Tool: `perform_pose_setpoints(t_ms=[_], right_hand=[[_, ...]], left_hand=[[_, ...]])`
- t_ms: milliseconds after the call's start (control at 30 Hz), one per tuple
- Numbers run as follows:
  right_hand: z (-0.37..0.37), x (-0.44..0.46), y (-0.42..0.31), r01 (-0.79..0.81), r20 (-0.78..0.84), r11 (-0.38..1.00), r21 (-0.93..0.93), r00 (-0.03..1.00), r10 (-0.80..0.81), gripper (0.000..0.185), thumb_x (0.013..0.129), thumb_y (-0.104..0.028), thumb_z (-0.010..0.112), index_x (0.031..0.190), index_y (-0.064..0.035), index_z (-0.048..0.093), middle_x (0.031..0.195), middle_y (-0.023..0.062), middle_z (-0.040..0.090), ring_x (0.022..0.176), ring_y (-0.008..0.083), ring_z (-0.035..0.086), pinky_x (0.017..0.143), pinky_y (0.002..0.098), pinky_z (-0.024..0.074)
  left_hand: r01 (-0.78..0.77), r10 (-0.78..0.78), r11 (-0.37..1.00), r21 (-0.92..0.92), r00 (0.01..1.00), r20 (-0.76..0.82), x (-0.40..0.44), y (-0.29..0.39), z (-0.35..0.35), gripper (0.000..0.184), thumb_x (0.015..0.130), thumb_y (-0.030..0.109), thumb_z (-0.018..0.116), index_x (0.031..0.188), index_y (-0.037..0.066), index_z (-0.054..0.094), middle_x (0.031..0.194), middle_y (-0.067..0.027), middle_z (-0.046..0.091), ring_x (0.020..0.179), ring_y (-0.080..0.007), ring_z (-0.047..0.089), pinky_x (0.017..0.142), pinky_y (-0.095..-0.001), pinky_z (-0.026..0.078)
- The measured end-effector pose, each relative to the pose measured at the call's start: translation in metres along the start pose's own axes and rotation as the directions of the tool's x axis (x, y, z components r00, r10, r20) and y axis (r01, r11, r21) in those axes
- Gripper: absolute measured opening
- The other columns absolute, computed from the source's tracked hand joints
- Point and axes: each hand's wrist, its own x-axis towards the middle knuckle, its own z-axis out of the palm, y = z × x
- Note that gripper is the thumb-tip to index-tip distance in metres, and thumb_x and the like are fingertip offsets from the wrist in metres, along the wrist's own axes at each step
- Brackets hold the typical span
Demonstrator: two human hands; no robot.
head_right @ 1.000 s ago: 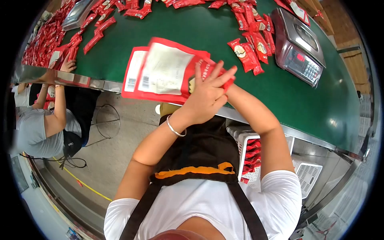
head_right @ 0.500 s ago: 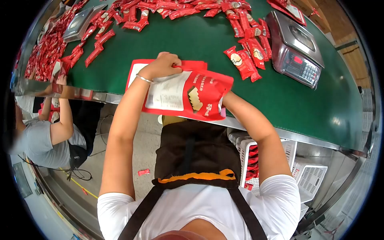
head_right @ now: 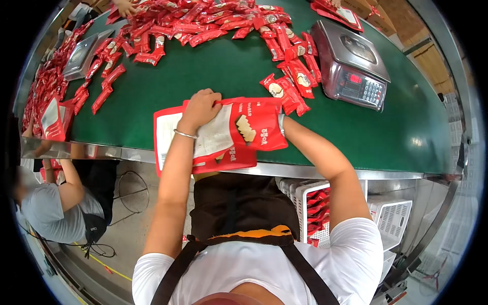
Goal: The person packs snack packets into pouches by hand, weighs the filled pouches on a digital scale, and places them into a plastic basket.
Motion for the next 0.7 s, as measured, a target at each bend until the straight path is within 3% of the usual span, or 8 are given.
perform_pose_setpoints(t_ms=[100, 167, 367, 433, 533, 567, 633, 700], right_hand=[[-0.009, -0.017, 0.002, -0.036, -0.024, 0.999, 0.001, 0.999, 0.036, 0.039, 0.077, -0.015, 0.073, 0.114, -0.0051, 0.066, 0.107, 0.0157, 0.066, 0.1, 0.0306, 0.063, 0.089, 0.0423, 0.0496], [-0.001, -0.023, 0.003, -0.033, -0.061, 0.999, 0.001, 0.998, 0.033, 0.039, 0.077, -0.015, 0.073, 0.114, -0.0053, 0.066, 0.107, 0.0157, 0.066, 0.1, 0.0308, 0.063, 0.089, 0.0426, 0.0495], [0.048, 0.0, -0.003, 0.045, -0.19, 0.999, -0.001, 0.981, -0.045, 0.039, 0.077, -0.016, 0.073, 0.114, -0.0059, 0.065, 0.108, 0.0157, 0.066, 0.101, 0.0314, 0.062, 0.089, 0.0436, 0.0492], [0.057, 0.012, -0.002, 0.066, -0.205, 0.998, -0.004, 0.977, -0.065, 0.04, 0.077, -0.016, 0.073, 0.114, -0.0061, 0.065, 0.108, 0.0157, 0.065, 0.101, 0.0316, 0.062, 0.089, 0.0439, 0.0491], [0.064, 0.021, -0.001, 0.087, -0.214, 0.996, -0.006, 0.973, -0.086, 0.04, 0.077, -0.017, 0.074, 0.114, -0.0064, 0.065, 0.108, 0.0156, 0.065, 0.101, 0.0319, 0.062, 0.089, 0.0443, 0.049], [0.065, 0.02, 0.0, 0.088, -0.214, 0.996, -0.006, 0.973, -0.087, 0.04, 0.077, -0.017, 0.074, 0.115, -0.0065, 0.065, 0.109, 0.0156, 0.065, 0.101, 0.032, 0.062, 0.089, 0.0445, 0.049], [0.064, 0.019, 0.0, 0.097, -0.222, 0.995, -0.017, 0.97, -0.098, 0.04, 0.077, -0.017, 0.074, 0.115, -0.0067, 0.065, 0.109, 0.0156, 0.065, 0.101, 0.0322, 0.062, 0.089, 0.0448, 0.0489], [0.066, 0.018, 0.0, 0.1, -0.226, 0.995, -0.022, 0.969, -0.103, 0.04, 0.077, -0.017, 0.074, 0.115, -0.0069, 0.065, 0.109, 0.0156, 0.065, 0.101, 0.0324, 0.061, 0.089, 0.0451, 0.0488]], left_hand=[[0.042, -0.042, 0.999, -0.018, 0.999, -0.021, 0.003, 0.019, 0.011, 0.01, 0.085, 0.016, 0.062, 0.088, 0.008, 0.067, 0.094, -0.0106, 0.063, 0.096, -0.0285, 0.061, 0.08, -0.0415, 0.048], [-0.029, 0.027, 1.0, -0.008, 0.987, -0.158, 0.004, 0.015, 0.014, 0.01, 0.084, 0.016, 0.063, 0.087, 0.008, 0.067, 0.096, -0.0088, 0.063, 0.094, -0.028, 0.061, 0.083, -0.0414, 0.045], [-0.023, 0.027, 0.997, 0.07, 0.997, -0.067, -0.009, 0.001, -0.036, 0.007, 0.083, 0.015, 0.064, 0.082, 0.011, 0.069, 0.1, -0.0011, 0.061, 0.098, -0.0218, 0.059, 0.084, -0.04, 0.037], [0.021, -0.015, 0.993, 0.12, 0.998, -0.055, -0.017, 0.001, -0.045, 0.007, 0.083, 0.016, 0.065, 0.082, 0.01, 0.069, 0.101, -0.0003, 0.061, 0.101, -0.0222, 0.058, 0.091, -0.0427, 0.037], [0.229, -0.196, 0.913, 0.338, 0.972, -0.129, -0.042, 0.014, -0.051, 0.025, 0.088, 0.017, 0.061, 0.112, 0.016, 0.068, 0.137, -0.0087, 0.053, 0.133, -0.0286, 0.045, 0.114, -0.0577, 0.022], [0.216, -0.187, 0.914, 0.342, 0.975, -0.118, -0.06, 0.024, -0.05, 0.025, 0.088, 0.017, 0.061, 0.112, 0.016, 0.068, 0.137, -0.0087, 0.053, 0.133, -0.0286, 0.045, 0.114, -0.0577, 0.022], [0.254, -0.168, 0.93, 0.266, 0.937, -0.307, -0.085, 0.046, -0.047, 0.046, 0.094, 0.018, 0.055, 0.139, 0.015, 0.052, 0.156, -0.0139, 0.034, 0.148, -0.0345, 0.025, 0.117, -0.0634, 0.008], [0.235, -0.174, 0.936, 0.264, 0.957, -0.233, -0.09, 0.066, -0.035, 0.051, 0.096, 0.019, 0.05, 0.146, 0.012, 0.042, 0.159, -0.0147, 0.029, 0.149, -0.0359, 0.019, 0.117, -0.0631, 0.006]])
